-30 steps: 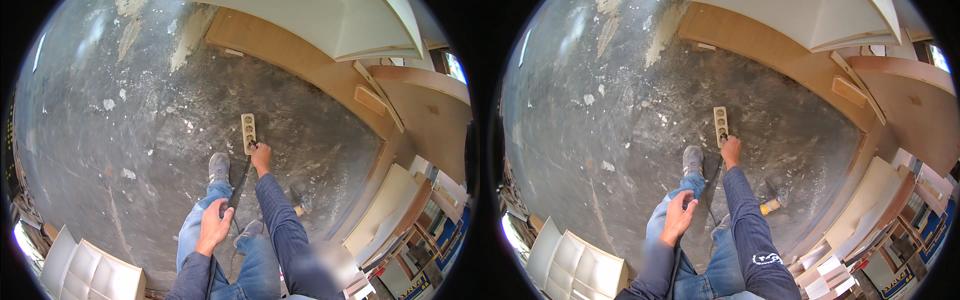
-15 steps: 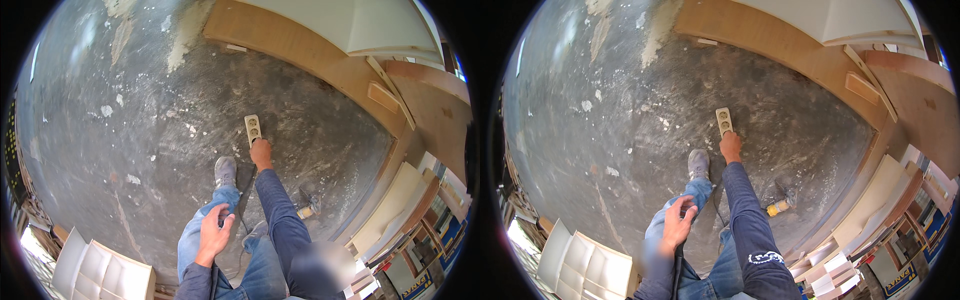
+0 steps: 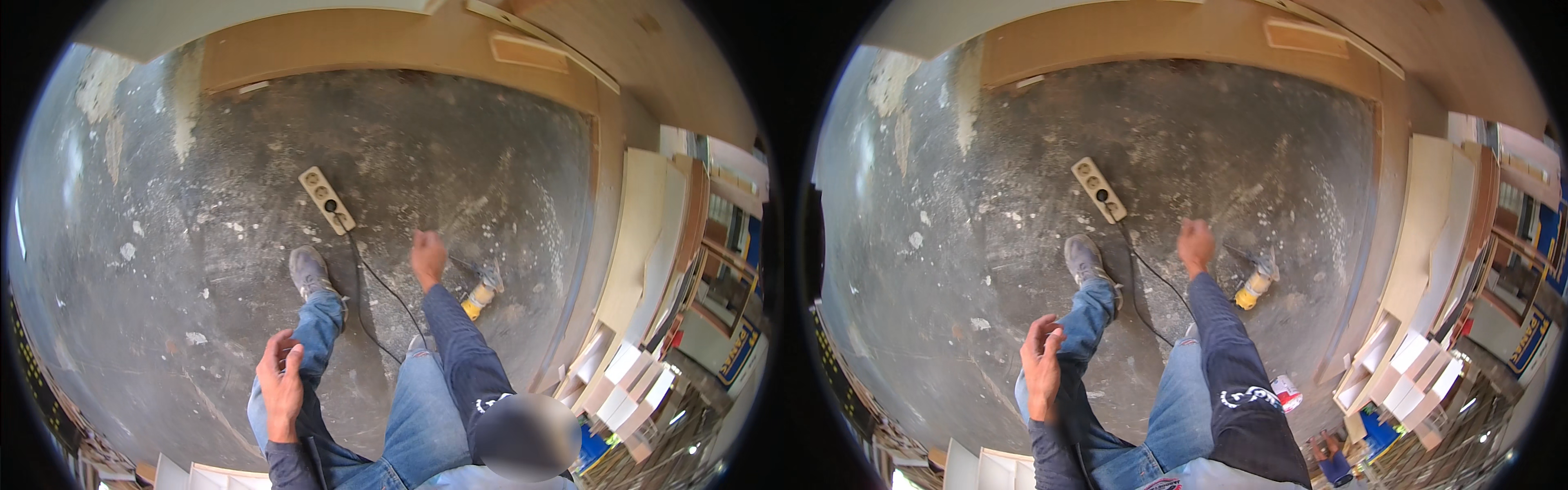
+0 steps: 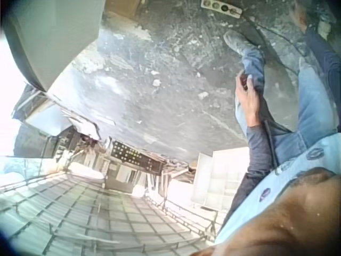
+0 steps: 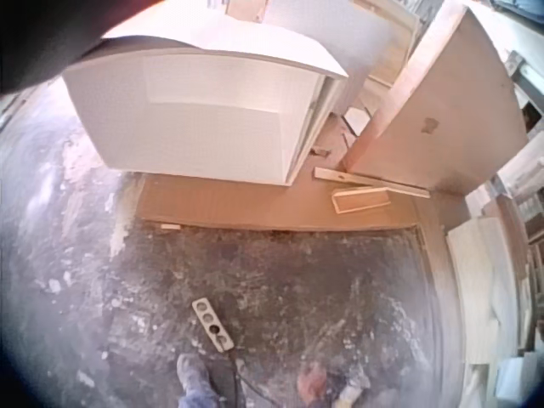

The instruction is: The person fits a flexible white panel into the back of a wooden cabinet frame, then uses a power router to trim the edges of a smaller wooden piece.

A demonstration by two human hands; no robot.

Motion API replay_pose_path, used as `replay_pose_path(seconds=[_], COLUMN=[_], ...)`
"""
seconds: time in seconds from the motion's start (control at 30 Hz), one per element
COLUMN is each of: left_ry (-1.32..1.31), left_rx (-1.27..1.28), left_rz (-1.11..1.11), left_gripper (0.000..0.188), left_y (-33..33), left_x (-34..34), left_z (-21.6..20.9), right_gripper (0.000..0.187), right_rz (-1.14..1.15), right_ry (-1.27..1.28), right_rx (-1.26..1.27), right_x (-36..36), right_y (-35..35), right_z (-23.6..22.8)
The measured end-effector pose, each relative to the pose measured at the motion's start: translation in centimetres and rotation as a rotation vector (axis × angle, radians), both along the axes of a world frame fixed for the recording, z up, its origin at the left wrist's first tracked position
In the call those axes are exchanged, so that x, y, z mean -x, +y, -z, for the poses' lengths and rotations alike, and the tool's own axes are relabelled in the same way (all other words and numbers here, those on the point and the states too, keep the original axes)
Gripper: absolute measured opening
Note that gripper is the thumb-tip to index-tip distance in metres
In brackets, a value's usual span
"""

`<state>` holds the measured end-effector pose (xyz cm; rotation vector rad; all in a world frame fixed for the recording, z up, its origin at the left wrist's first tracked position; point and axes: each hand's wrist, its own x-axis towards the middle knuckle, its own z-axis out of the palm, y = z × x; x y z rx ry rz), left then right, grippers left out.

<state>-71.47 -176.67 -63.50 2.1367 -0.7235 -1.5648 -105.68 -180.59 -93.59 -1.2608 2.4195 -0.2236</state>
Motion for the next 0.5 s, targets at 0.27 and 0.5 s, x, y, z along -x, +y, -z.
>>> replay_pose_path(seconds=[0.27, 0.5], left_ry=[-0.036, -0.208], left_rx=[0.012, 0.04], left_rz=[0.119, 0.351], left_gripper=[0.04, 0.038], left_y=[7.0, 10.4], left_x=[5.7, 10.3], left_z=[-1.2, -1.5], right_gripper=[0.035, 0.105], right_rz=[0.506, 0.534], right_ry=[0.258, -0.253], right_rx=[0.033, -0.098], right_x=[18.0, 22.2], right_y=[20.5, 21.6], right_z=[-2.4, 1.1])
